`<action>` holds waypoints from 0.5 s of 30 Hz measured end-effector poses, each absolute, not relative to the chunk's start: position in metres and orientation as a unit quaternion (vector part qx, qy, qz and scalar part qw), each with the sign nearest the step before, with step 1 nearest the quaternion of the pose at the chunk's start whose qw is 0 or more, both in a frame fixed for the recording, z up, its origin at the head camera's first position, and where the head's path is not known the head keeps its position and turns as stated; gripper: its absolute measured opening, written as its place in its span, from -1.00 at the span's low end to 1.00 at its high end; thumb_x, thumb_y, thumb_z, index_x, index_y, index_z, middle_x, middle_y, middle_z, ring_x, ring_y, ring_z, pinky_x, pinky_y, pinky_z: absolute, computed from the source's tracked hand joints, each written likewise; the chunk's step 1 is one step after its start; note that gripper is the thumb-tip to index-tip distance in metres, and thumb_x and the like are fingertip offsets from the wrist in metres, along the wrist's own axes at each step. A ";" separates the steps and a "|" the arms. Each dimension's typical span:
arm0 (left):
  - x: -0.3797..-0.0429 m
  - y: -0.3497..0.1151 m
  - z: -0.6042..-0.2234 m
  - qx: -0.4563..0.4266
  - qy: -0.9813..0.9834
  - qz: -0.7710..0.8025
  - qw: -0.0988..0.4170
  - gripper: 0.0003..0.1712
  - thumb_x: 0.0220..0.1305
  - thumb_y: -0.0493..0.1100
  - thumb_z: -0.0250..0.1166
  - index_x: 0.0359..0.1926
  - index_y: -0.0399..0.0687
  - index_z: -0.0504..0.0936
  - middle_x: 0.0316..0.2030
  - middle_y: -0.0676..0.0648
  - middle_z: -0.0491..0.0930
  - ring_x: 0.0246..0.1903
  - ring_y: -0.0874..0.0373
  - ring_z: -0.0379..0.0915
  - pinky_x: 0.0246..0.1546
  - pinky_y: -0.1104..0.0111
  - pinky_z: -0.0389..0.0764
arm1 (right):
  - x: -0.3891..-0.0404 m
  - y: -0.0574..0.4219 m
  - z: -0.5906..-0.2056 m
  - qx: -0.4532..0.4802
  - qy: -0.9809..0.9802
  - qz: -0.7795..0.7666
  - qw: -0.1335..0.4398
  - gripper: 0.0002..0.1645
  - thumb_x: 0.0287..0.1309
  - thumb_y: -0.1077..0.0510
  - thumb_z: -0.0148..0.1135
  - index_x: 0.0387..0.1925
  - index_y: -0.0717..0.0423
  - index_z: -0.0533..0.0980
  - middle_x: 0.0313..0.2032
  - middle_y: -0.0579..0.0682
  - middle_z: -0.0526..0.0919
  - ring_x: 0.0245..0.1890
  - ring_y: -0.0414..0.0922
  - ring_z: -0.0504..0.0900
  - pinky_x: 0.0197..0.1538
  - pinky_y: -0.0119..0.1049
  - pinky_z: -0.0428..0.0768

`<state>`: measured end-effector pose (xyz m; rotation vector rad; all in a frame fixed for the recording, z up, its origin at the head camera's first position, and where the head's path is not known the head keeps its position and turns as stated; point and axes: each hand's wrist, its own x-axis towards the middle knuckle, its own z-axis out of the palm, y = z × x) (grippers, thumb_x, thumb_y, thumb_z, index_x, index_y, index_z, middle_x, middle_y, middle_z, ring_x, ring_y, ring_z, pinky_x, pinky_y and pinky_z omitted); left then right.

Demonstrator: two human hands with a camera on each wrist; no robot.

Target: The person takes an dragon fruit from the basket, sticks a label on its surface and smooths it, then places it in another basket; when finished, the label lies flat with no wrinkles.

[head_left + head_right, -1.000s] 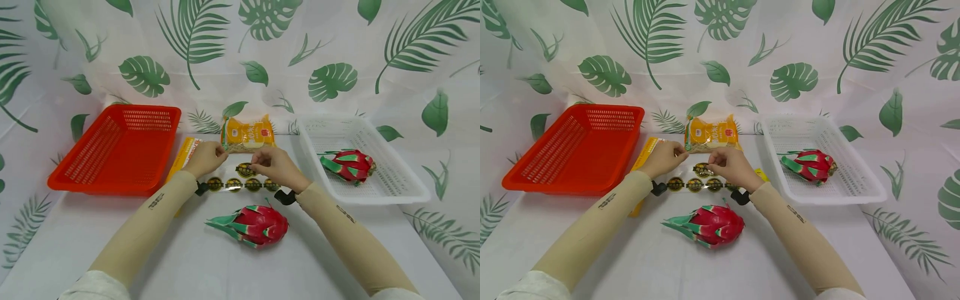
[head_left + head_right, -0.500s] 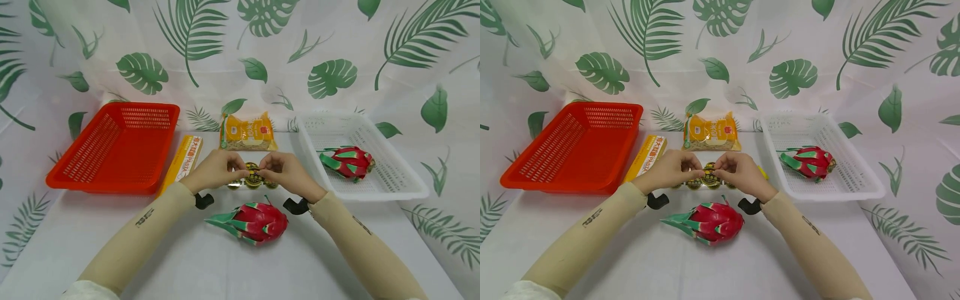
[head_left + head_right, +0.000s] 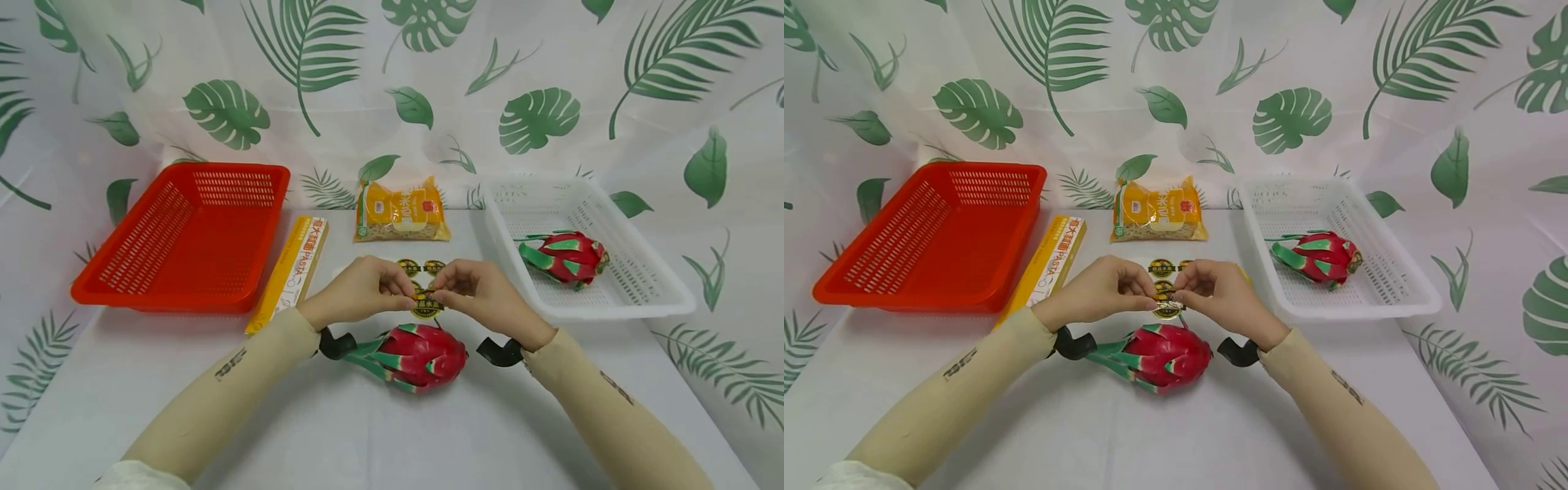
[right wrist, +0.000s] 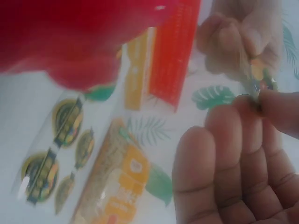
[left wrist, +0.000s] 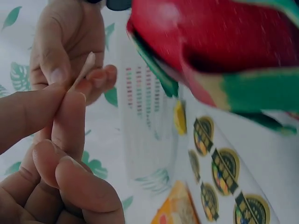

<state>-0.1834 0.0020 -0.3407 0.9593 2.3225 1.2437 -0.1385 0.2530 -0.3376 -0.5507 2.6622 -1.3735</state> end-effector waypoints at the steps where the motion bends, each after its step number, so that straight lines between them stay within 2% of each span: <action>1: -0.182 0.003 -0.340 0.340 0.815 0.436 0.174 -0.92 0.29 -0.10 0.50 -0.23 0.07 0.77 -0.38 0.10 0.75 -0.38 0.20 0.61 -0.27 0.39 0.66 | -0.136 0.254 -0.338 -0.181 0.877 -0.443 0.043 -0.88 0.29 0.22 0.41 -0.15 0.08 0.65 -0.30 0.03 0.74 -0.35 -0.14 0.69 -0.19 -0.35 0.70; 5: -0.175 0.008 -0.338 0.349 0.802 0.443 0.196 -0.91 0.29 -0.12 0.50 -0.22 0.03 0.77 -0.39 0.07 0.76 -0.36 0.10 0.67 -0.26 0.39 0.66 | -0.124 0.260 -0.341 -0.178 0.886 -0.427 0.028 -0.88 0.28 0.21 0.43 -0.16 0.08 0.67 -0.32 -0.02 0.75 -0.33 -0.19 0.68 -0.19 -0.37 0.69; 8: -0.171 0.013 -0.337 0.344 0.794 0.451 0.218 -0.91 0.28 -0.14 0.50 -0.24 0.00 0.77 -0.40 0.03 0.77 -0.37 0.06 0.68 -0.32 0.42 0.63 | -0.116 0.265 -0.344 -0.163 0.879 -0.446 0.040 -0.88 0.28 0.22 0.42 -0.16 0.12 0.67 -0.33 0.01 0.76 -0.36 -0.20 0.69 -0.21 -0.36 0.70; 15: -0.162 0.030 -0.338 0.330 0.817 0.411 0.235 -0.92 0.22 -0.10 0.54 -0.30 0.07 0.78 -0.48 0.11 0.75 -0.47 0.30 0.61 -0.43 0.48 0.52 | -0.100 0.273 -0.355 -0.133 0.870 -0.471 0.065 -0.82 0.28 0.25 0.41 -0.11 0.19 0.64 -0.35 0.06 0.77 -0.40 -0.24 0.70 -0.22 -0.37 0.70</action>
